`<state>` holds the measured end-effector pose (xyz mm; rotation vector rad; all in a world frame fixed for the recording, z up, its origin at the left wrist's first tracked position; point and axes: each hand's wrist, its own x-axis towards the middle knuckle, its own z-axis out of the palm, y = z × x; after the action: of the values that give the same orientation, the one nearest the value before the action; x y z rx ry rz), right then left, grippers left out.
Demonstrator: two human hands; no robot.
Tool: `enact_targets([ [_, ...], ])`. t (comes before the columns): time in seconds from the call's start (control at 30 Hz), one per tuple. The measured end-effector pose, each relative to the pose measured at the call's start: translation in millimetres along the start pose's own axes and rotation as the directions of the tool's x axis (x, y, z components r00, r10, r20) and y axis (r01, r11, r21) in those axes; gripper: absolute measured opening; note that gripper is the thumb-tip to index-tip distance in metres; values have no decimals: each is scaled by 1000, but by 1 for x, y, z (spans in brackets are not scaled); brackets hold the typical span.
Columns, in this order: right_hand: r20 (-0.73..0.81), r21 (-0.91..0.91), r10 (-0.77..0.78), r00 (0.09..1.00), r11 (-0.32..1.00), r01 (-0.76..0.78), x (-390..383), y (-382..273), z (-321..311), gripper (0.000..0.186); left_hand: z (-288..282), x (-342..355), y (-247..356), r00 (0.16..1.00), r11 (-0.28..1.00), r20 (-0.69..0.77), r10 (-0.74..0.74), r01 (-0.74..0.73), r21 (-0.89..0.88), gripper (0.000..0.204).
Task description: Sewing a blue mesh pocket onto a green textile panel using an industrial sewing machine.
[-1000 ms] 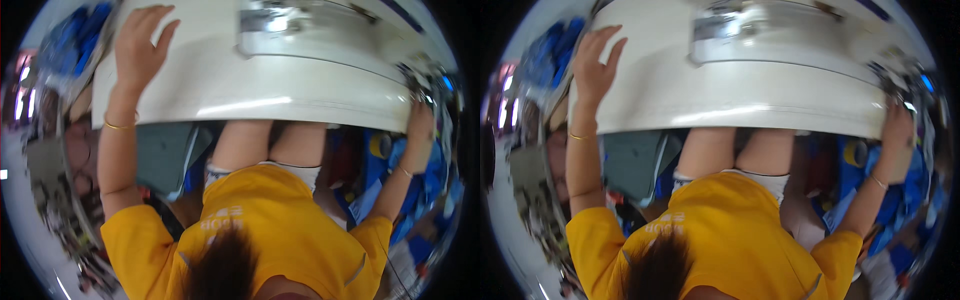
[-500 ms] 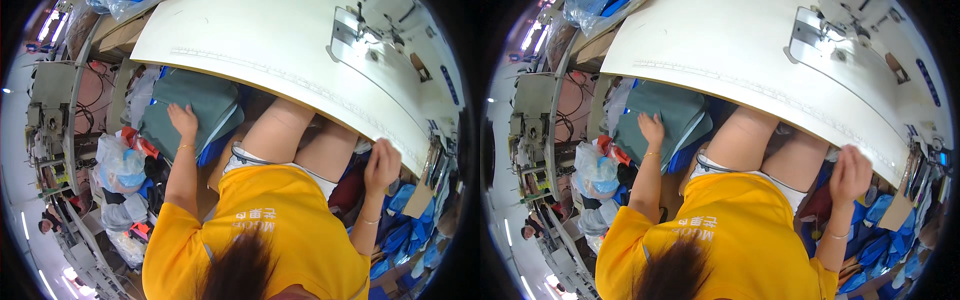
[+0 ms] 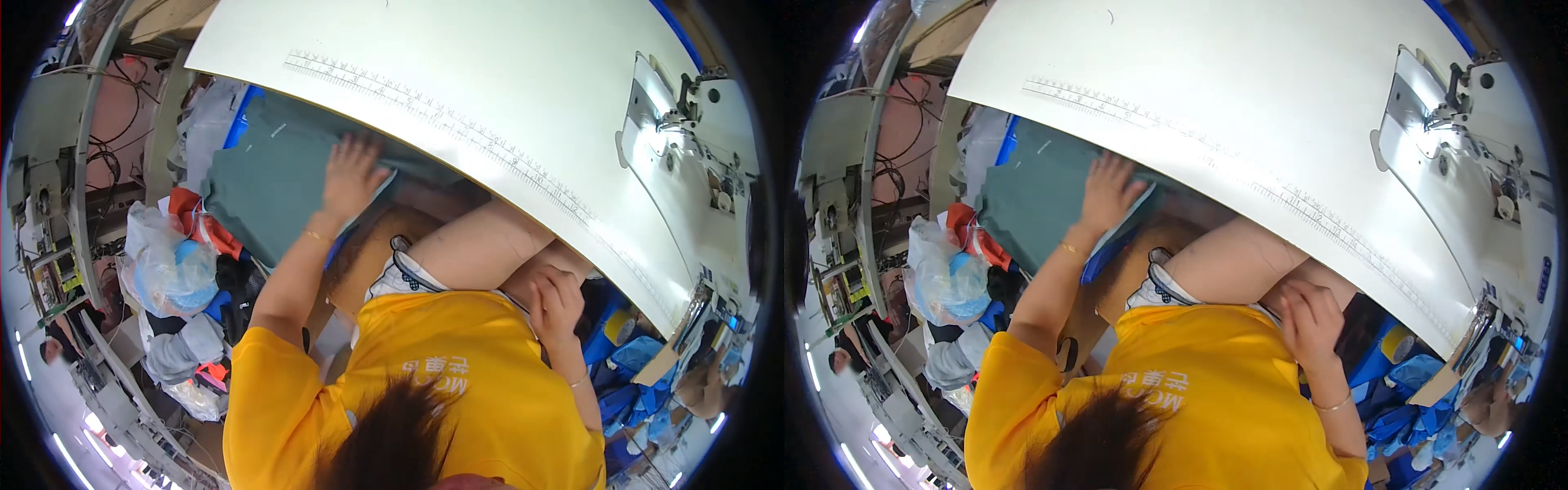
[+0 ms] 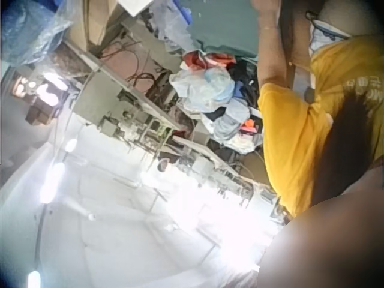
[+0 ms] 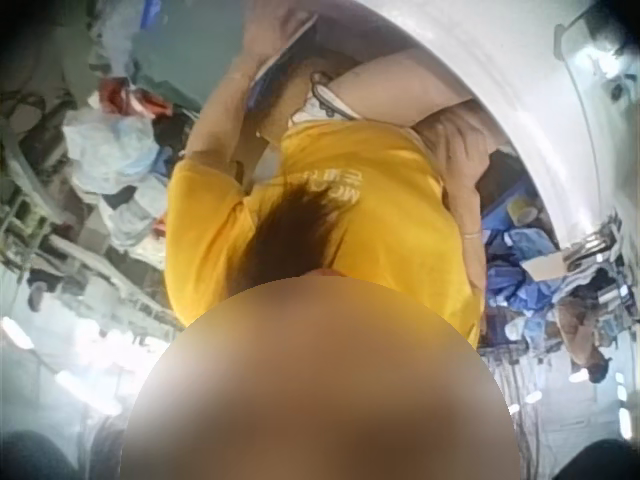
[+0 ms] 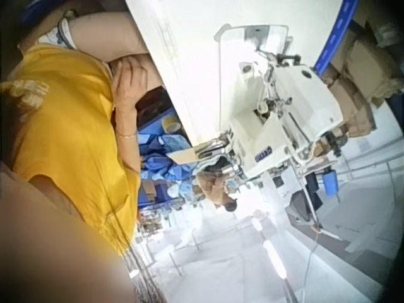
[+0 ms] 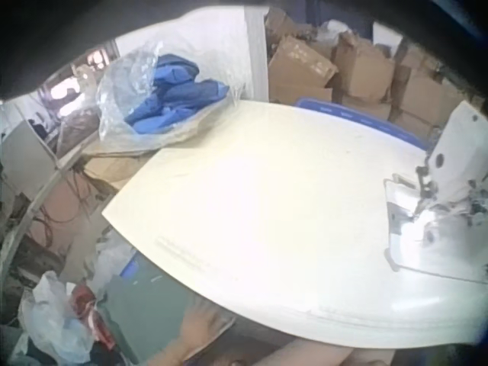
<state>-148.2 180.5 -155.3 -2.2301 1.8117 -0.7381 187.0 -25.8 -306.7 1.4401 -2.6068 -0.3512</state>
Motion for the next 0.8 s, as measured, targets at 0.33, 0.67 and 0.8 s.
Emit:
enact_targets([
  [0.33,148,-73,-25,989,997,36,64,1,53,16,35,-8,-66,927,923,-259,-273,176,-343,23],
  [0.67,693,639,-397,601,724,-259,89,-65,112,42,-92,-9,-143,133,230,-236,-963,-60,-971,27],
  [0.8,637,512,-508,580,841,174,97,-59,147,35,-146,-41,-136,58,492,-490,-870,21,-871,31],
])
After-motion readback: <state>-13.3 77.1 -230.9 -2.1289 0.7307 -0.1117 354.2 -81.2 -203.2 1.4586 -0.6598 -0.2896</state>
